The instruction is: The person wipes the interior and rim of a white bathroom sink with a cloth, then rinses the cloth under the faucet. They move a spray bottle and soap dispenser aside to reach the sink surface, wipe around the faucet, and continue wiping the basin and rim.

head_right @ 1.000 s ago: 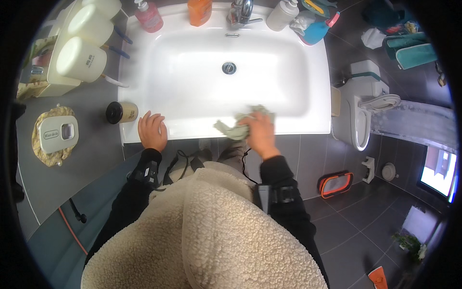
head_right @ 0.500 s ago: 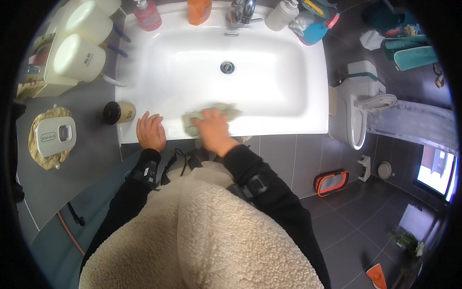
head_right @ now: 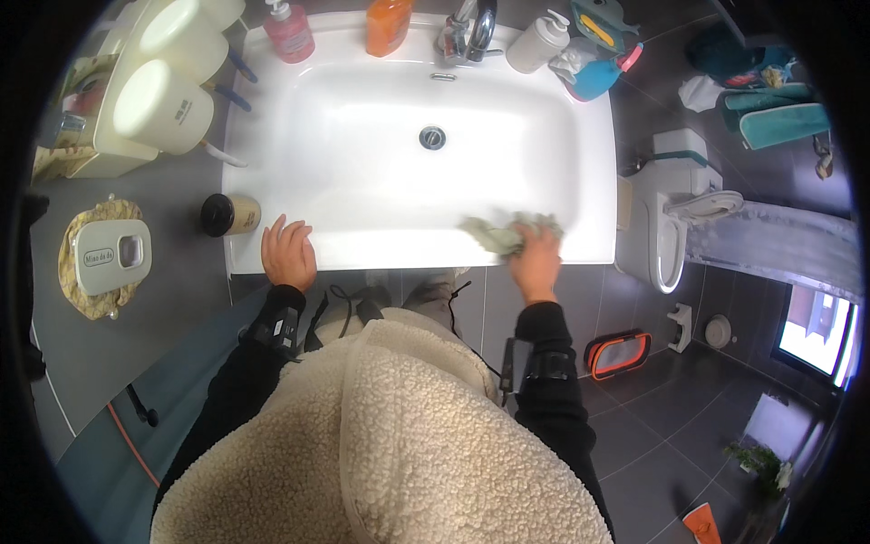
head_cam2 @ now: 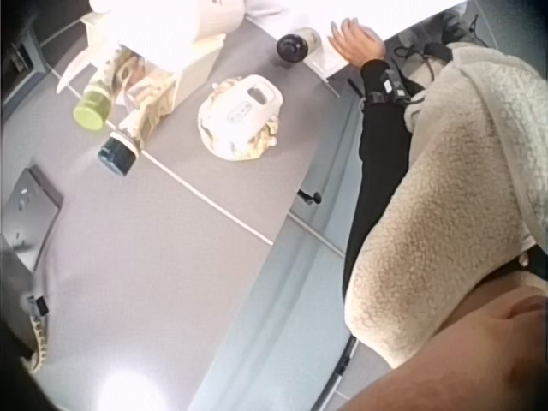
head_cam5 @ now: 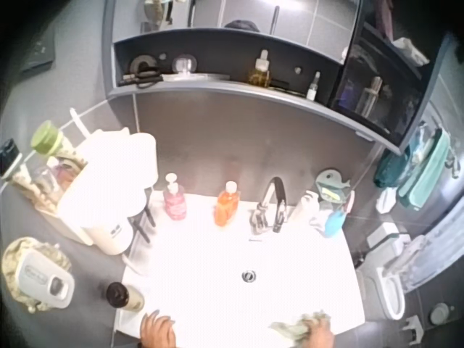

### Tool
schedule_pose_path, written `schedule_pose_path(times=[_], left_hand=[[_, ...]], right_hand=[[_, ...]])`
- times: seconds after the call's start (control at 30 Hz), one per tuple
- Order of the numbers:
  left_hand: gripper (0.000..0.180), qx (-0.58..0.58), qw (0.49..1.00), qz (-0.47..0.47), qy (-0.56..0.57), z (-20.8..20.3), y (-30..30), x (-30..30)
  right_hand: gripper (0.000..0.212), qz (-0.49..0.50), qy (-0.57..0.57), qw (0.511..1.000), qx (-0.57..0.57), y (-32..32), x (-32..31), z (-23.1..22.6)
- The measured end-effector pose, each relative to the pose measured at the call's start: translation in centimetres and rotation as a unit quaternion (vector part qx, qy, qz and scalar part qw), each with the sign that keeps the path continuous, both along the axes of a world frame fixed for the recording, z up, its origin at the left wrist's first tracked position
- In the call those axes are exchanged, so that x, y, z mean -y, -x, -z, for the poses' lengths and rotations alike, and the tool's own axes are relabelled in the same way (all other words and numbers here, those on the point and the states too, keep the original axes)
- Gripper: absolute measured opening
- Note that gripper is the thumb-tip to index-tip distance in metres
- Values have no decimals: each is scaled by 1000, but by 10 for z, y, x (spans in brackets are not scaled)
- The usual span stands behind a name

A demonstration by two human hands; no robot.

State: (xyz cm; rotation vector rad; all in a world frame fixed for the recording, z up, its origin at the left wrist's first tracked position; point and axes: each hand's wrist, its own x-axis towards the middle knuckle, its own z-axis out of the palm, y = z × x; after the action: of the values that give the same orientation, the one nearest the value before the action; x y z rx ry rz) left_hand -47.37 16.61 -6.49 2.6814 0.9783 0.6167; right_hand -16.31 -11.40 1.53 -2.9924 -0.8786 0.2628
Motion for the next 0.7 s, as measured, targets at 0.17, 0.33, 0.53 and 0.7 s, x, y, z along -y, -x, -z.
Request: schedule_pose_path(times=[0.17, 0.33, 0.53, 0.7], left_hand=[[22, 3, 1000, 0, -1, -1, -1, 1], [22, -1, 1000, 2, -1, -3, 0, 1], [21, 1, 1000, -5, 3, -3, 0, 2], [21, -2, 1000, -10, 0, 0, 0, 2]], right_hand=[[54, 70, 18, 997, 21, -3, -1, 9], [58, -161, -71, 979, -104, 71, -84, 11], [59, -316, -155, 916, -194, 124, -124, 1], [60, -193, -139, 965, -107, 75, -75, -1]])
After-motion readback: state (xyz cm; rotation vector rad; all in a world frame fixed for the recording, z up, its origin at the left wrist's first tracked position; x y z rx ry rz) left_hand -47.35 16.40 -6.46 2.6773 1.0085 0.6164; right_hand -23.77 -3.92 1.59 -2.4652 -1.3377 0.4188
